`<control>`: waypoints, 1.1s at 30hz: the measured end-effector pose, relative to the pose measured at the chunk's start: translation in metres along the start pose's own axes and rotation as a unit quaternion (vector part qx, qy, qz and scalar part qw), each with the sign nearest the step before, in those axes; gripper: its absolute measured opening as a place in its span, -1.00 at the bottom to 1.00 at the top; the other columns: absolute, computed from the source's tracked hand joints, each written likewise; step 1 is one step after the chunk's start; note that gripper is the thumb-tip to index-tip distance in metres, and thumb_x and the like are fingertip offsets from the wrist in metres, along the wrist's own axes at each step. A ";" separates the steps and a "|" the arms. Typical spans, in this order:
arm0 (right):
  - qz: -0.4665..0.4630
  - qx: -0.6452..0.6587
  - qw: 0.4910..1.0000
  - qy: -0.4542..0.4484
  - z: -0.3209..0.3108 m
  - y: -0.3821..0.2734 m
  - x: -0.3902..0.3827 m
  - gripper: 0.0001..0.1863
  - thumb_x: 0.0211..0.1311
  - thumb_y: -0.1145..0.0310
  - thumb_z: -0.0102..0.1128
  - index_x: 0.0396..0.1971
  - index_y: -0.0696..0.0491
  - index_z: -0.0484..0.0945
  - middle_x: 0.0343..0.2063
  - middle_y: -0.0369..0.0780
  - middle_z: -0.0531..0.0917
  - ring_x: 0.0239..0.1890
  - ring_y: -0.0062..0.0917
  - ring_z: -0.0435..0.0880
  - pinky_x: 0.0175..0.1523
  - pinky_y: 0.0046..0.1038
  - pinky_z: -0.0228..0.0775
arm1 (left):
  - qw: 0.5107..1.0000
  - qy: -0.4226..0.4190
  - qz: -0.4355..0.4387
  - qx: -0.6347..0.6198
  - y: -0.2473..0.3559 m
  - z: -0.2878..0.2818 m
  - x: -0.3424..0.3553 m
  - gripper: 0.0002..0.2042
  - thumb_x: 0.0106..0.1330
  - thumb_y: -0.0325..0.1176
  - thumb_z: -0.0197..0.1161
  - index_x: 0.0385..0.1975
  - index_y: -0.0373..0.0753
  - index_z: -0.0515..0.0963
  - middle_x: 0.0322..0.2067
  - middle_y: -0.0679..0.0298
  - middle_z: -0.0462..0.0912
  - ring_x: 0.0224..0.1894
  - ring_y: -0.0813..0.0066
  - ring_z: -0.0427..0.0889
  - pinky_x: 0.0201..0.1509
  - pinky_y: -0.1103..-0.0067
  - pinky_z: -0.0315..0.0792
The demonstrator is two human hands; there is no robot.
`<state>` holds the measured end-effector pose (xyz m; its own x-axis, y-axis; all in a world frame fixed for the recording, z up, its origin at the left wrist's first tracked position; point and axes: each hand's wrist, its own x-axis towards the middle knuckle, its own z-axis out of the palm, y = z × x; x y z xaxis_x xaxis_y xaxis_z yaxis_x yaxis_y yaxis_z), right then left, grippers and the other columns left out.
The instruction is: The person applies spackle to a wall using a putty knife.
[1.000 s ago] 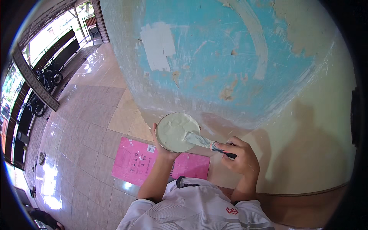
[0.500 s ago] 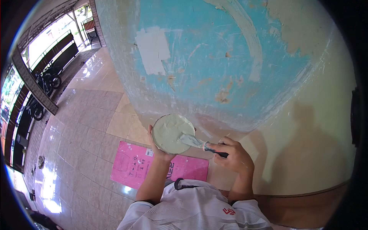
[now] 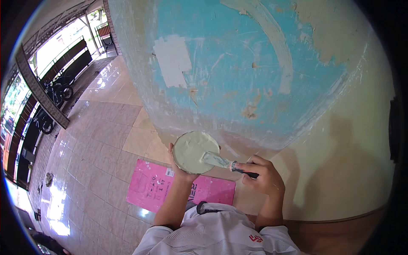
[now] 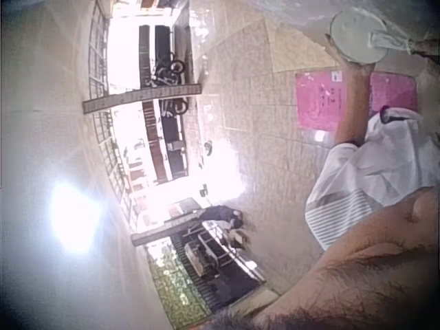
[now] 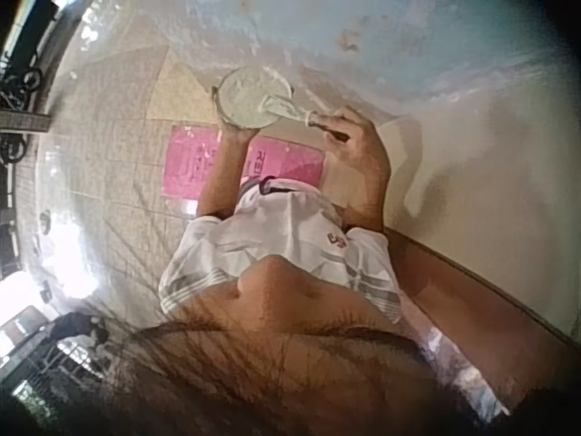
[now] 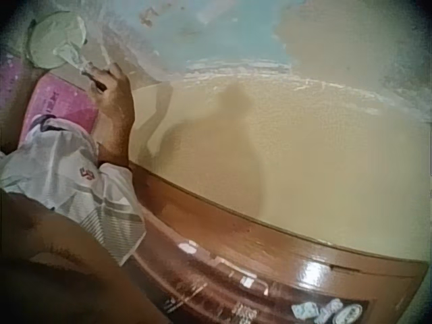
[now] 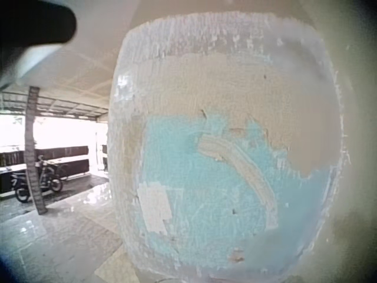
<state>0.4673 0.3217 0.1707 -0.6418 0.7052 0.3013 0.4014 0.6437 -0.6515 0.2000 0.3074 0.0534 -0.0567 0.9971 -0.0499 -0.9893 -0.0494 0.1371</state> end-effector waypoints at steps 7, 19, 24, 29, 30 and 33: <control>-0.005 0.033 0.999 -0.026 -0.013 -0.004 0.003 -0.60 0.11 0.52 0.31 0.01 0.08 0.74 -0.40 -0.16 0.67 -0.43 -0.45 0.63 -0.30 -0.43 0.49 | 0.998 -0.056 -0.024 -0.001 0.003 -0.001 -0.002 -0.16 0.35 0.45 -0.12 0.41 -0.10 0.36 0.39 0.07 0.39 0.39 -0.11 0.37 0.40 -0.12 0.29; 0.047 0.217 0.975 0.001 0.000 0.012 -0.005 -0.64 0.25 0.49 0.19 0.04 0.19 0.66 -0.43 -0.21 0.66 -0.44 -0.61 0.53 -0.31 -0.51 0.43 | 1.000 0.001 -0.022 0.003 -0.002 0.017 -0.009 -0.17 0.36 0.44 -0.13 0.40 -0.11 0.37 0.36 0.09 0.42 0.34 -0.08 0.42 0.35 -0.07 0.36; -0.046 0.102 0.993 0.041 -0.007 -0.004 0.001 -0.53 0.04 0.62 0.30 0.04 0.10 0.70 -0.33 -0.19 0.64 -0.37 -0.49 0.58 -0.27 -0.46 0.45 | 1.000 -0.019 -0.022 -0.007 0.000 0.021 -0.010 -0.19 0.38 0.42 -0.13 0.40 -0.11 0.38 0.37 0.08 0.42 0.34 -0.10 0.43 0.35 -0.07 0.36; -0.054 -0.007 0.995 0.082 -0.009 -0.009 -0.008 -0.48 -0.12 0.69 0.38 -0.06 -0.04 0.79 -0.22 -0.21 0.58 -0.27 -0.40 0.54 -0.21 -0.39 0.43 | 1.000 -0.025 -0.017 -0.005 0.002 0.030 -0.010 -0.19 0.39 0.41 -0.13 0.40 -0.12 0.37 0.37 0.07 0.42 0.34 -0.11 0.43 0.37 -0.07 0.35; -0.064 -0.032 0.992 0.106 -0.007 -0.010 -0.009 -0.50 -0.16 0.74 0.36 -0.14 -0.02 0.80 -0.25 -0.23 0.57 -0.27 -0.42 0.52 -0.23 -0.42 0.41 | 1.000 -0.018 -0.015 -0.007 0.002 0.031 -0.010 -0.19 0.38 0.42 -0.13 0.40 -0.12 0.37 0.36 0.06 0.42 0.34 -0.10 0.43 0.37 -0.07 0.35; -0.081 -0.089 0.983 0.140 -0.007 -0.011 -0.010 -0.50 -0.20 0.76 0.37 -0.21 -0.07 0.82 -0.23 -0.25 0.56 -0.24 -0.40 0.49 -0.23 -0.41 0.39 | 0.999 -0.033 -0.016 -0.007 0.002 0.033 -0.006 -0.19 0.38 0.43 -0.13 0.39 -0.11 0.37 0.37 0.03 0.40 0.34 -0.18 0.41 0.36 -0.14 0.33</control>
<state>0.4742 0.3098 0.1799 -0.5114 0.6271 0.5875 0.4326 0.7786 -0.4546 0.2026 0.3034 0.0870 -0.0164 0.9998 0.0117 -0.9922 -0.0177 0.1234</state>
